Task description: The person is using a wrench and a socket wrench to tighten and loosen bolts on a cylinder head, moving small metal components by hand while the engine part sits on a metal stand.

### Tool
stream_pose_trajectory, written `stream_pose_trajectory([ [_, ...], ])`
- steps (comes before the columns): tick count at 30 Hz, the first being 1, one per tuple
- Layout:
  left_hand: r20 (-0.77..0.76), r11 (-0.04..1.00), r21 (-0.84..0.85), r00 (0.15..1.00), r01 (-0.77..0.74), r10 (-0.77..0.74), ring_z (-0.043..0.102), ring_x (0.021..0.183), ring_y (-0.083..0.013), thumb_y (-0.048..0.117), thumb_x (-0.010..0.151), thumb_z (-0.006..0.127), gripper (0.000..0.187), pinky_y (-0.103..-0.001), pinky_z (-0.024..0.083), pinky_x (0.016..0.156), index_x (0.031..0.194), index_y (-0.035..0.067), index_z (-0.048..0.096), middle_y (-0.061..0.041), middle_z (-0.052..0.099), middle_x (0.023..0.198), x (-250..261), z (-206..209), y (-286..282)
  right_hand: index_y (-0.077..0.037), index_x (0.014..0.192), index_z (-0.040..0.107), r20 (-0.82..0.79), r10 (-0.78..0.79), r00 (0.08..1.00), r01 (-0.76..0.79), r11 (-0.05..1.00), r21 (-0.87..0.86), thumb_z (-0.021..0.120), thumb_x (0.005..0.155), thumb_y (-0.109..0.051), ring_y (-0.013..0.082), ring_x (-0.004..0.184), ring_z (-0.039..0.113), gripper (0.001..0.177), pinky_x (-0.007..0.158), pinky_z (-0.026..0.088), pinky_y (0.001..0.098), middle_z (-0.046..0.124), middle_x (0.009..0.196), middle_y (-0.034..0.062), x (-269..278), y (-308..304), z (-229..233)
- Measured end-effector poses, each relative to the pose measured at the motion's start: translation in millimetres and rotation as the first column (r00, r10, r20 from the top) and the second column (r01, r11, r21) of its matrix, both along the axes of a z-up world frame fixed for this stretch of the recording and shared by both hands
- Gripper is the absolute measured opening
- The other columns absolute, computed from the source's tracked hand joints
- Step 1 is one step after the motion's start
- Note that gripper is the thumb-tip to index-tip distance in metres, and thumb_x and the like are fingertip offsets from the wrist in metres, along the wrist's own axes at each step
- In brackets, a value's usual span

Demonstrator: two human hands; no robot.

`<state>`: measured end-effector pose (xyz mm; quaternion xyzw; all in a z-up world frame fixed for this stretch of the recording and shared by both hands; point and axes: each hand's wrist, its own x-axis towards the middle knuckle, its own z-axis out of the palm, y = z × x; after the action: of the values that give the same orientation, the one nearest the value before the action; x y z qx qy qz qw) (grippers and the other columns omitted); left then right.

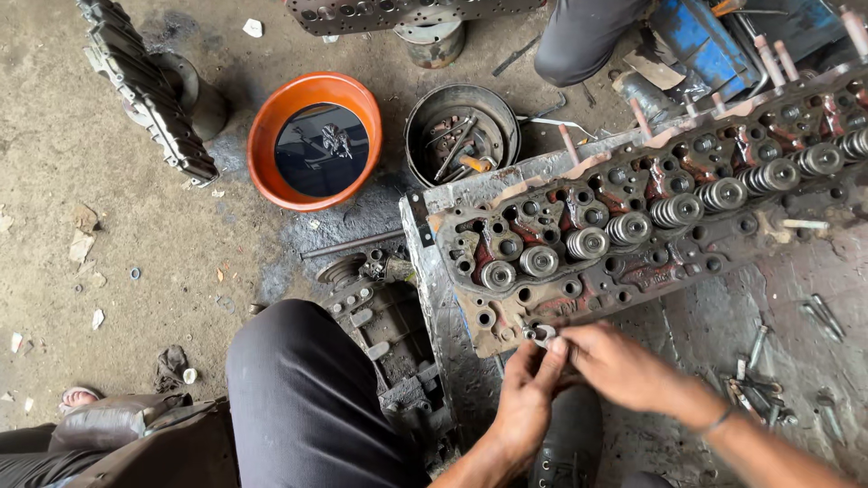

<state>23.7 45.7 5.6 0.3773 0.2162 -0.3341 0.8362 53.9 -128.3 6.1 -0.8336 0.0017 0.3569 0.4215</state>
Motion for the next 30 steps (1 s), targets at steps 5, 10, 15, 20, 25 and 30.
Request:
stream_pose_trajectory([
  [5,-0.029,0.991,-0.068,0.993,-0.114,0.112,0.066,0.103,-0.0104,0.031,0.099,0.062,0.029,-0.033,0.054,0.096,0.116,0.007,0.064,0.001,0.071,0.108,4.3,7.9,-6.8,-0.002,0.091,0.069,-0.096,0.461,0.882,-0.468,0.880,-0.082,0.054,0.096,-0.028,0.0284,0.071,0.071,0.030,0.071,0.053,0.0445,0.073,0.078,0.0173,67.9,12.0,61.9],
  [10,-0.036,0.957,-0.215,0.981,-0.193,0.190,0.062,0.095,-0.0103,0.031,0.107,0.063,0.026,-0.036,0.055,0.096,0.115,0.007,0.065,0.002,0.063,0.093,0.5,-1.4,-18.7,-0.003,0.093,0.070,-0.169,0.621,0.766,-0.637,0.768,-0.065,0.055,0.093,-0.032,0.0274,0.067,0.068,0.032,0.070,0.053,0.0442,0.071,0.074,0.0147,111.0,20.3,81.0],
  [15,-0.081,0.943,-0.253,0.976,-0.216,0.201,0.064,0.097,-0.0103,0.034,0.105,0.063,0.027,-0.036,0.055,0.095,0.114,0.008,0.065,0.003,0.062,0.090,0.8,0.3,-19.2,-0.001,0.089,0.068,-0.196,0.701,0.686,-0.726,0.678,-0.115,0.057,0.093,-0.034,0.0285,0.069,0.066,0.035,0.071,0.051,0.0444,0.069,0.074,0.0163,123.9,26.1,78.8],
  [20,-0.108,0.953,-0.194,0.970,-0.235,0.217,0.064,0.102,-0.0106,0.035,0.102,0.063,0.032,-0.036,0.055,0.096,0.118,0.007,0.064,0.000,0.066,0.102,-0.5,2.8,-21.8,-0.006,0.100,0.070,-0.233,0.592,0.771,-0.617,0.786,-0.044,0.059,0.093,-0.031,0.0220,0.074,0.070,0.029,0.073,0.054,0.0401,0.074,0.080,0.0111,110.9,17.0,61.3],
  [25,-0.033,0.948,-0.188,0.967,-0.256,0.254,0.063,0.113,-0.0128,0.039,0.101,0.063,0.042,-0.036,0.053,0.104,0.124,0.004,0.060,-0.002,0.066,0.118,12.2,6.7,-38.1,-0.003,0.099,0.071,-0.140,0.554,0.821,-0.552,0.832,0.055,0.066,0.089,-0.027,0.0163,0.079,0.072,0.027,0.075,0.057,0.0378,0.078,0.084,0.0090,106.8,2.3,42.8],
  [30,-0.041,0.897,-0.243,0.928,-0.369,0.371,0.062,0.117,-0.0164,0.042,0.100,0.064,0.051,-0.039,0.051,0.110,0.128,0.000,0.055,-0.006,0.063,0.122,16.6,12.7,-64.6,-0.005,0.107,0.075,-0.221,0.363,0.905,-0.363,0.931,0.042,0.067,0.090,-0.033,0.0154,0.086,0.072,0.033,0.080,0.058,0.0340,0.080,0.093,0.0067,92.1,-20.3,14.8],
])
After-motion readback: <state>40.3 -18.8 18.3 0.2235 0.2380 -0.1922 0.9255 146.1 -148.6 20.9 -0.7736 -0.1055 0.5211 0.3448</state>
